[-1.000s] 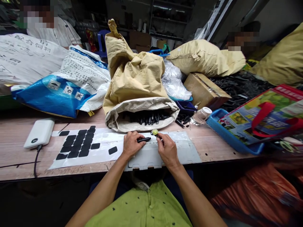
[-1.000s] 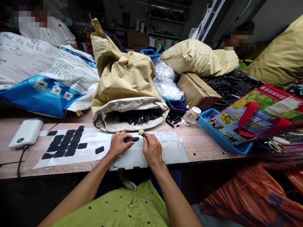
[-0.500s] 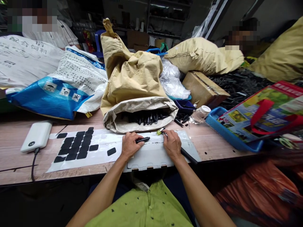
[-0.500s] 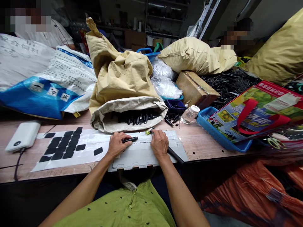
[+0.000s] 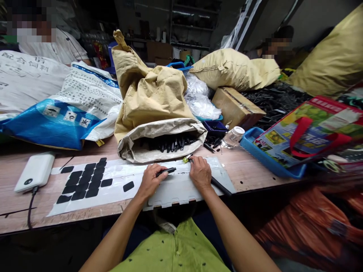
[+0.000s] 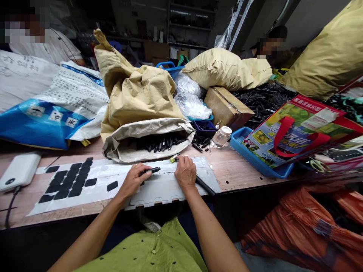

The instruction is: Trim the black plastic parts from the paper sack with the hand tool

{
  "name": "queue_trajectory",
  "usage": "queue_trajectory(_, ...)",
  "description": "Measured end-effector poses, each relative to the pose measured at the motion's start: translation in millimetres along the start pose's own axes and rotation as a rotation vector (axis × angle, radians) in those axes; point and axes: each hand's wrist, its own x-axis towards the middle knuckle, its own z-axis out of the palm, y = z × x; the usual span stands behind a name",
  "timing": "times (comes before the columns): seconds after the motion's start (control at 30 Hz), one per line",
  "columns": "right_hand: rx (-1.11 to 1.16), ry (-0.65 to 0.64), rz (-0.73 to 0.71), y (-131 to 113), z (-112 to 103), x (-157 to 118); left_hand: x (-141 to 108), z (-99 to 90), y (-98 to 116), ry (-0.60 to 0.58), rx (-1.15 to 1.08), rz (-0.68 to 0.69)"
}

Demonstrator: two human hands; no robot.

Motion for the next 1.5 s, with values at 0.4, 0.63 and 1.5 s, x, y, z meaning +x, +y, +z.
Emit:
queue_trajectory(0.4, -0.028, 0.008, -0.007, -1, 0, 0, -106, 98.3, -54, -0.631, -0.405, -0.67)
queue_trajectory(0.63, -0.024, 0.015, -0.009, -1, 1, -1, -96, 74.7, -14, -0.737, -0.177, -0.396)
queue_trajectory(1.5, -0.018, -0.003, -0.008, 0, 1, -1, 28, 14.1, -1, 0.242, 0.262, -0.173)
